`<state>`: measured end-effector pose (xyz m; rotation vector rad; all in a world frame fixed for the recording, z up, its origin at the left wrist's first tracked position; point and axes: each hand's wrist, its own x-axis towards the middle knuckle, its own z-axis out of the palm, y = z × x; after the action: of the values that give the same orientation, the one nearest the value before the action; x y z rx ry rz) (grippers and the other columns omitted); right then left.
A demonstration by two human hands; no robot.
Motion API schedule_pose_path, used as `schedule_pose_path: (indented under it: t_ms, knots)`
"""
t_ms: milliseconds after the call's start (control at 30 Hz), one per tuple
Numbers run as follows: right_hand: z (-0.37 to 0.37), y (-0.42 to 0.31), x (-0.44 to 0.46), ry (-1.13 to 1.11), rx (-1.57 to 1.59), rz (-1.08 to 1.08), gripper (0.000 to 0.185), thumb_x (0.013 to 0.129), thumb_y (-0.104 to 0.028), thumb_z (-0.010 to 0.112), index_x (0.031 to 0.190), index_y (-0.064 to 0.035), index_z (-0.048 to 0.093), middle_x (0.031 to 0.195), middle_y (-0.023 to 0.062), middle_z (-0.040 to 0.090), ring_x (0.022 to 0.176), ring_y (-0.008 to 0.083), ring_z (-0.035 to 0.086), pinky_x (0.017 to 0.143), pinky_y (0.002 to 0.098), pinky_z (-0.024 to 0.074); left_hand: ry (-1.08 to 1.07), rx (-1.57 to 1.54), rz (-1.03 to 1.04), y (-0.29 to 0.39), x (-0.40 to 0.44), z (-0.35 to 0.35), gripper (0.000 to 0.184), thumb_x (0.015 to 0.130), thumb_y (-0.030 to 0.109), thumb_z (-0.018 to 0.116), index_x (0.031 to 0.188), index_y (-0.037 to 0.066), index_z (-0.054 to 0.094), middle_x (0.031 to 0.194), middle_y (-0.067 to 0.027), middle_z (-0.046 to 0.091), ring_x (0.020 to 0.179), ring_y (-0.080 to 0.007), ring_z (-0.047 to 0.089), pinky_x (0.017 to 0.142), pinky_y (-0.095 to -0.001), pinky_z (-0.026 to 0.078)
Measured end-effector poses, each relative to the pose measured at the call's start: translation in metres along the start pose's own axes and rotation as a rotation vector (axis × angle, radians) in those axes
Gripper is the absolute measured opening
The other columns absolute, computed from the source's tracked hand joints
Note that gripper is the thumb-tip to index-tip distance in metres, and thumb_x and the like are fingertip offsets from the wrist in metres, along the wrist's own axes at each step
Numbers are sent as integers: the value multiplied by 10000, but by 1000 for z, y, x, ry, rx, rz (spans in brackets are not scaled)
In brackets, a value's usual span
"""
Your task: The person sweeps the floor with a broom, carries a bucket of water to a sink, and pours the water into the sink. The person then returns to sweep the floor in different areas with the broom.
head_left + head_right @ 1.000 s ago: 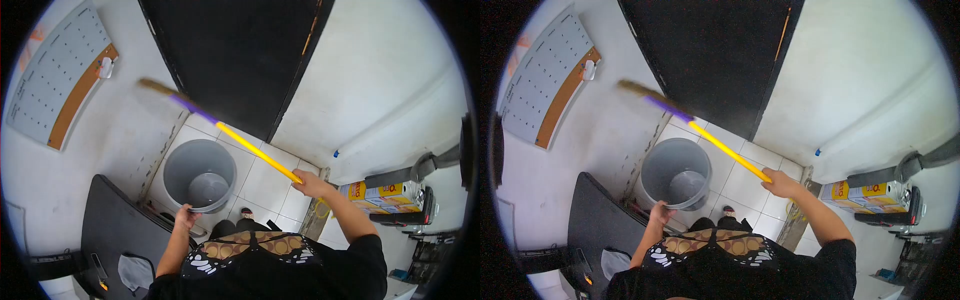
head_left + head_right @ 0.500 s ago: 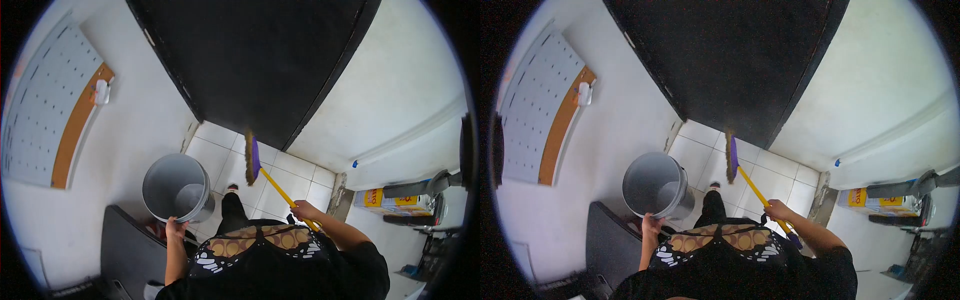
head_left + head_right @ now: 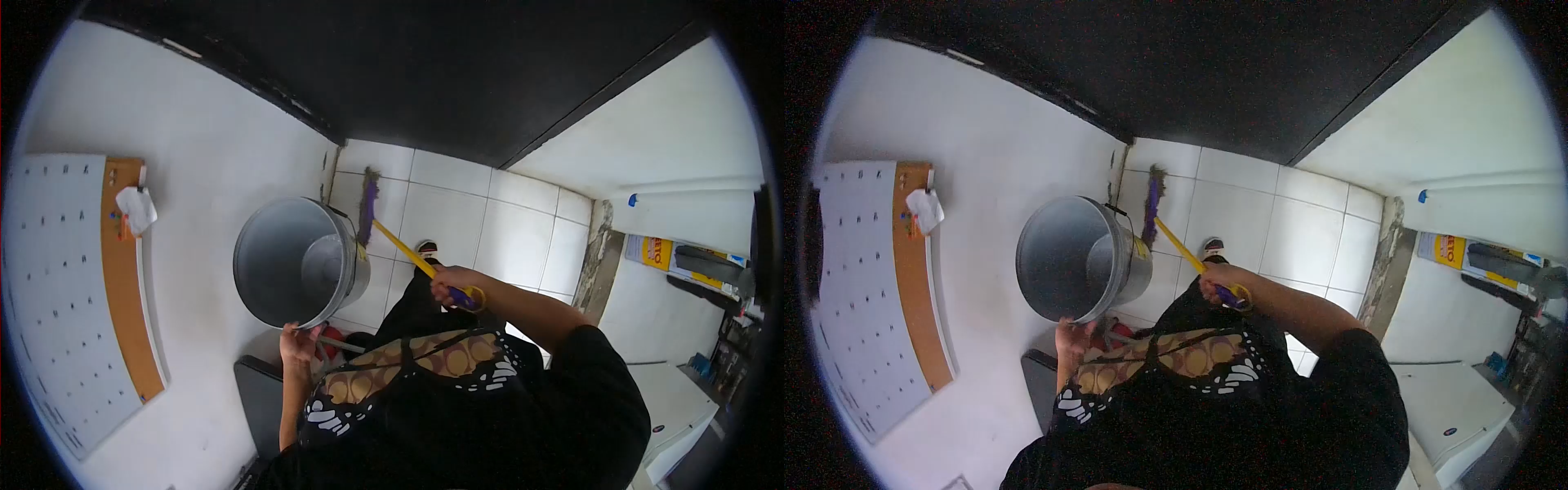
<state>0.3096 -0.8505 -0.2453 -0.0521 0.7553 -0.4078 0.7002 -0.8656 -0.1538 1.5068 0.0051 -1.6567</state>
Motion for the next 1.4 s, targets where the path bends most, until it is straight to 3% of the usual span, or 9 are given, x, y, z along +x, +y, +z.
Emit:
schedule_pose_path:
  t_ms: [233,333,567,767,867,933,1033,1167,1400]
  knots:
    - [-37,-74,146,149,-466,-27,250,742,-167,479,523,-47,483,457,84,458,371,206,461,370,316,374,-79,68,-90,33,6,50,267,672,82,570,933,28,554,1026,-114,569,962,-298,526,844,-457,432]
    - [-83,-64,154,321,-115,-111,188,707,-79,500,541,-46,418,458,63,412,372,170,428,349,297,360,-11,134,-139,40,30,49,290,637,73,605,921,29,564,1035,-109,568,946,-295,536,825,-445,444]
    - [-208,54,-3,435,733,-323,41,767,-102,504,773,-73,476,496,40,397,366,162,400,309,291,314,-240,579,-60,32,101,53,229,699,113,557,916,54,516,934,-85,584,848,-253,565,767,-435,453]
    - [-166,104,-89,1004,358,-458,67,742,-68,499,770,-24,457,534,81,480,400,184,485,344,322,412,-164,481,-215,2,121,120,192,720,118,535,895,51,496,871,-88,577,822,-252,564,731,-426,469]
    - [-87,126,-126,933,369,-493,551,730,-45,480,1265,-69,351,539,50,478,394,148,484,353,285,422,-204,519,-239,-14,100,164,173,715,116,541,867,51,490,860,-95,569,829,-258,558,728,-424,475]
    - [-46,130,-156,681,598,-551,565,755,-38,464,1295,-102,308,520,0,413,377,115,430,347,273,391,-270,554,-259,-26,93,185,159,711,115,544,845,51,488,863,-94,570,832,-253,557,739,-422,476]
    - [-43,129,-163,621,465,-476,457,781,-73,473,1224,-121,373,564,-7,421,427,114,456,357,273,384,-319,602,-265,-48,78,214,154,711,117,538,840,50,483,883,-99,566,838,-251,556,749,-416,475]
    - [-152,125,-113,673,24,-540,101,769,-86,478,738,-40,563,521,30,475,457,153,492,375,296,395,-434,649,-363,-69,80,220,197,712,116,526,894,53,484,940,-97,556,883,-252,542,779,-419,459]
    - [-342,111,-222,700,728,-605,176,771,-114,464,613,-57,413,472,29,422,351,128,407,316,259,343,-292,692,-437,-111,44,249,297,667,122,544,947,48,476,980,-97,550,943,-270,515,812,-431,433]
